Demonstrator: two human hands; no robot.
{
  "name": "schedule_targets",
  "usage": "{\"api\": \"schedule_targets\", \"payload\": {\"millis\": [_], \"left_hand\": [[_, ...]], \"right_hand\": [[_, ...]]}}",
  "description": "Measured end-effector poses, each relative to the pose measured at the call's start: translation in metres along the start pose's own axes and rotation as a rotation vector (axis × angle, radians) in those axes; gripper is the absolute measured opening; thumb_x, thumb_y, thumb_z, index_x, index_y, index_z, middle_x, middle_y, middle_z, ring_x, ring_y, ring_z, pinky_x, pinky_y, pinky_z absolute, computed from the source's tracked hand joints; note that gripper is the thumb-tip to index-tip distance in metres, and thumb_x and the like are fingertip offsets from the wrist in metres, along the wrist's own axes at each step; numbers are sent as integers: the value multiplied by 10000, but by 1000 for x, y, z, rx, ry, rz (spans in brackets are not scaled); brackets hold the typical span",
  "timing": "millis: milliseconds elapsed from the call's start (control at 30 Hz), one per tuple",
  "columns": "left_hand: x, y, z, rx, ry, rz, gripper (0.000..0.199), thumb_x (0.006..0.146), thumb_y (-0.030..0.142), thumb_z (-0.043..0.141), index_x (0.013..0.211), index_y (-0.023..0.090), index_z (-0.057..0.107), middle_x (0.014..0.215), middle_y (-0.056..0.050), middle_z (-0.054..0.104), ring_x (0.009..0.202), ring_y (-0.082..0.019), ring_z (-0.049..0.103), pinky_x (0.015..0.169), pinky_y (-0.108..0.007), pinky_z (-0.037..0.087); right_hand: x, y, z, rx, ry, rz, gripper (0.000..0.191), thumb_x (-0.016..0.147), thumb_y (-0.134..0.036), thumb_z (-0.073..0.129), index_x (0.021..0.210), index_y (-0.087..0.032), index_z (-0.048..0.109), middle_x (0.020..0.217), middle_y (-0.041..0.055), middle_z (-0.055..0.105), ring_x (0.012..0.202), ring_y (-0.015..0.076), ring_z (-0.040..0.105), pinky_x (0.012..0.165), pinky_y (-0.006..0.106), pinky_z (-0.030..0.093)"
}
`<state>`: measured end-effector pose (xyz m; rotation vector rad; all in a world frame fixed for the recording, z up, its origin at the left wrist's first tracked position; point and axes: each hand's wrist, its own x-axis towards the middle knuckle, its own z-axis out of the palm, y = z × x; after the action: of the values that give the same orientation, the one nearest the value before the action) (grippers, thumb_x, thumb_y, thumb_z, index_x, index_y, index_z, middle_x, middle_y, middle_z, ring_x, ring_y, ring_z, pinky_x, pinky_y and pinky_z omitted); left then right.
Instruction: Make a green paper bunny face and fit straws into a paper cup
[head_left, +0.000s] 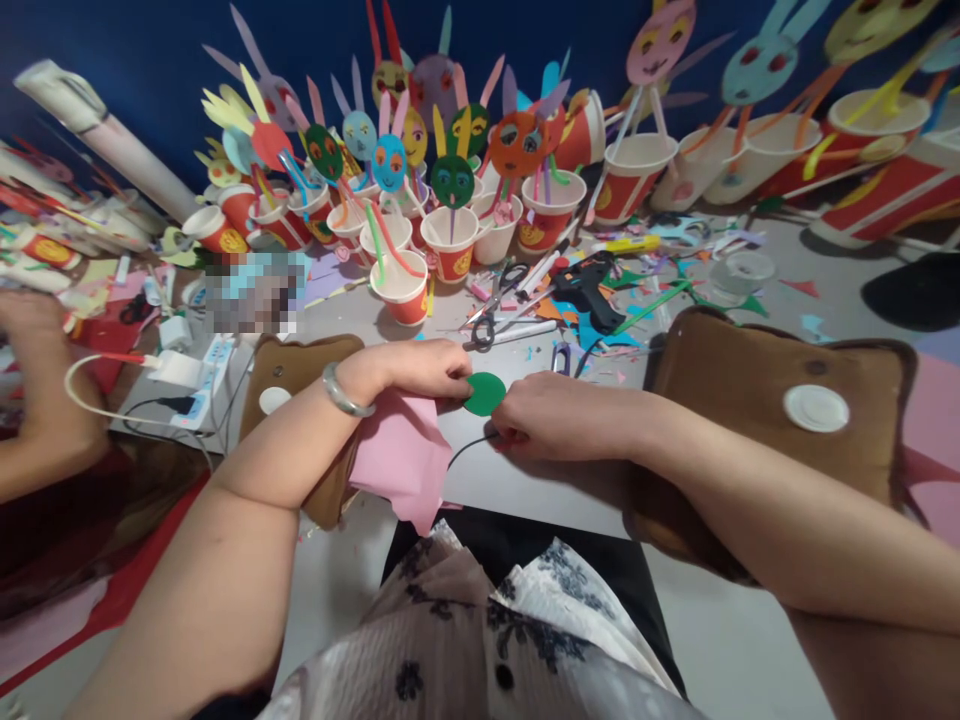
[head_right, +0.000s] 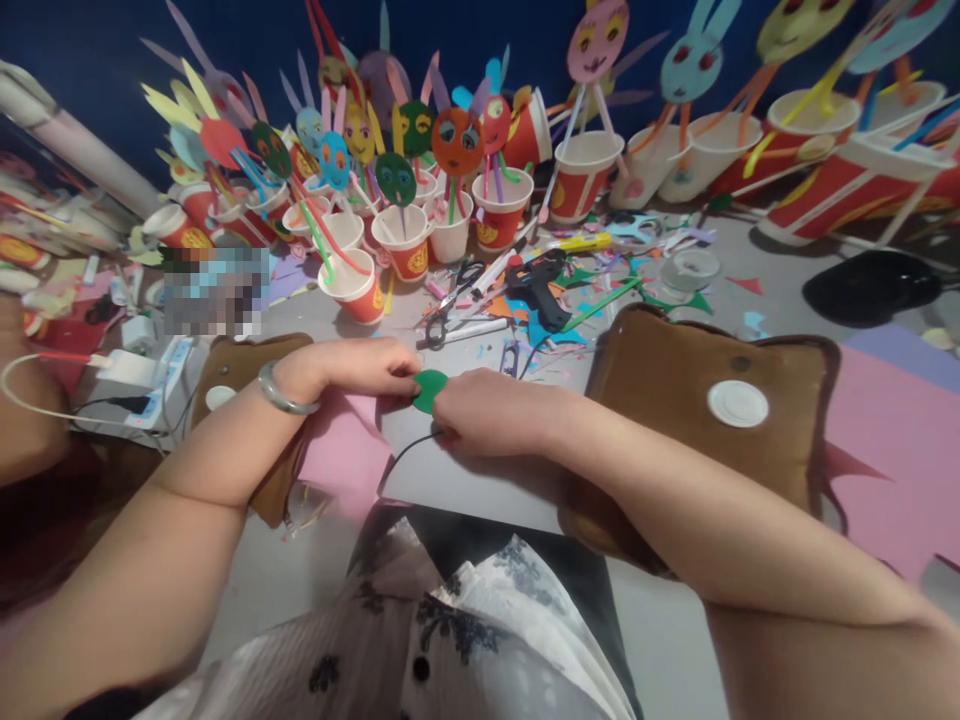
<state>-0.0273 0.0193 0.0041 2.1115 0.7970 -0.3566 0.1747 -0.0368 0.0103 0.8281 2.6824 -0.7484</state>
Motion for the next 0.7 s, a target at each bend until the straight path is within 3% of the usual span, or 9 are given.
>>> {"api": "schedule_targets", "payload": {"millis": [100,200,333,600,700], "left_hand": [[2,-2,1,-13,27,4,274,824,264,517,605,152,638,573,-8,648,503,-86,524,515,-214,351],[3,-4,2,-16,81,-15,266,818,281,537,606,152,633,546,0,618,478,-83,481,489,-225,312],[3,-3,3,-33,135,-57,281,817,304,549,586,157,612,491,16,551,443,-81,413,470,-247,260],[5,0,6,-68,206,-94,240,803,294,554,602,166,584,526,23,554,472,-85,432,500,-246,284],[4,1,5,-78,204,-86,248,792,307,568,589,166,590,520,21,555,477,-90,435,497,-248,285]], "right_hand": [[2,9,-2,173,-19,-57,90,769,-203,672,680,-187,671,604,-3,613,545,115,469,551,269,304],[5,22,-5,522,-27,-124,78,791,-237,638,750,-175,664,589,-45,585,530,93,473,535,236,339],[9,35,-5,878,81,-170,138,806,-291,638,773,-159,621,627,-48,576,558,82,476,542,220,371],[22,35,-1,1022,637,-93,324,897,-457,617,738,-189,529,601,-49,505,537,79,436,507,223,343],[28,37,3,1029,910,-15,416,914,-568,584,725,-209,491,577,-50,490,515,84,424,501,236,335]]}}
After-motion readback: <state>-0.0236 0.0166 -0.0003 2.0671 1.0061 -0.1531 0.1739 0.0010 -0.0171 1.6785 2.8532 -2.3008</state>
